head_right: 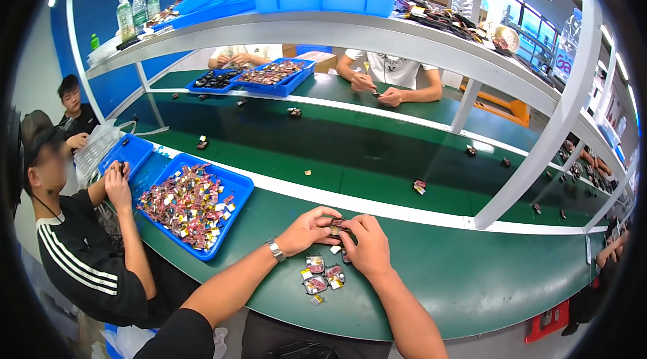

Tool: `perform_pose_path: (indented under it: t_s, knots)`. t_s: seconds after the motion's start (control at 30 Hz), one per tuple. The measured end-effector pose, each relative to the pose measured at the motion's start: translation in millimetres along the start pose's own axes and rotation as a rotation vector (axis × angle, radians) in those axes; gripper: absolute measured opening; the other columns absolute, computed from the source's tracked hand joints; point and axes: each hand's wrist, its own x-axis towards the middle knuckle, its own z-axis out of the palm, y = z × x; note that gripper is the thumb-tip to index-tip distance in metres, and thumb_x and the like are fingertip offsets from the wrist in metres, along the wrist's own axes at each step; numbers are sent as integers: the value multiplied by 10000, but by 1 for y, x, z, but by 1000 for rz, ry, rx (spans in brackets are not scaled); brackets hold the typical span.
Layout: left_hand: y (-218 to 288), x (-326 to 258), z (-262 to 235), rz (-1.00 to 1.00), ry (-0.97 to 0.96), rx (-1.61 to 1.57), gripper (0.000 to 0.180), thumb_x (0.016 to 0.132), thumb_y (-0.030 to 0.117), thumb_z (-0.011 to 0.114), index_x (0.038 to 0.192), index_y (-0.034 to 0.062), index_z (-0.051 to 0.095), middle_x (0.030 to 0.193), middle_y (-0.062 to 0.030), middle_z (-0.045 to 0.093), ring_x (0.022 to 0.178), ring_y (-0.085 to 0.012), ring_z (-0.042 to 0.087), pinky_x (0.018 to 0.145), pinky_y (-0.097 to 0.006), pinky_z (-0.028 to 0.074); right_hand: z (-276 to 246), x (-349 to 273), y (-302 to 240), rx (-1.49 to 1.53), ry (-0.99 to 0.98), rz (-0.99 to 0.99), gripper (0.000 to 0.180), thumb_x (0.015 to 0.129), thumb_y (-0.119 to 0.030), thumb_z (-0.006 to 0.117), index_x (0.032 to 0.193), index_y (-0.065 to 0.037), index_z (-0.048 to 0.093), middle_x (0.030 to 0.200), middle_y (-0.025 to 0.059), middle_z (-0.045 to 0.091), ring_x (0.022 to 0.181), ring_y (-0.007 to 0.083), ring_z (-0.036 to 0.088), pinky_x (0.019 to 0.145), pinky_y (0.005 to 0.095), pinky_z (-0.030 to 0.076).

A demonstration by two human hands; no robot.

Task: The recorder is assembling small plastic and metal parts at a factory workstation.

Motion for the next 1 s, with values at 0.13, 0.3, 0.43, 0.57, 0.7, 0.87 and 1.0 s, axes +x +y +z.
perform_pose_path:
  t_s: [0.13,0.3,0.43,0.57,0.7,0.87,1.0]
  knots:
    - [-5,0,3,17,-34,9,370,937,-67,444,1298,12,418,1265,-149,537,1146,-210,582,963,-331,539,5,1,-8,-119,116,-75,264,698,-62,776,937,-64,662,919,93,614,871,273,616,727,364,519]
    - [-14,7,4,15,-75,-10,384,928,-72,445,1297,29,425,1223,-103,555,1117,-156,587,945,-301,543,7,-1,-1,-169,130,-93,205,744,-64,734,937,-70,665,889,88,608,776,278,626,657,374,518]
    - [-13,4,1,26,-43,-7,396,930,-82,426,1307,38,424,1191,-80,569,1057,-118,592,929,-291,550,9,1,-1,-97,108,-122,195,753,-48,727,937,-69,670,846,79,610,754,273,622,644,366,513]
    - [-14,4,-3,40,-34,-30,395,925,-81,431,1303,36,428,1190,-80,568,1064,-120,588,922,-288,552,7,3,-4,-117,47,-157,222,724,9,726,925,-56,661,851,96,605,785,274,612,673,357,502]
    - [-10,3,-2,49,-32,-35,412,905,-94,423,1297,31,427,1192,-81,567,1066,-121,588,917,-283,553,4,7,-8,-64,6,-140,197,708,-15,741,876,-74,657,877,81,587,833,269,584,693,375,492]
    - [-12,1,0,59,-19,-8,427,883,-103,401,1291,21,421,1194,-89,563,1065,-132,595,919,-287,549,6,5,-6,-50,-23,-101,203,684,5,744,825,-59,613,921,87,565,869,288,562,724,388,478]
    - [-16,4,2,54,-51,11,415,888,-92,407,1287,19,422,1190,-97,563,1083,-142,592,912,-291,547,1,4,-2,-64,-30,-128,202,688,-3,750,829,-52,613,883,81,571,845,277,561,719,372,468]
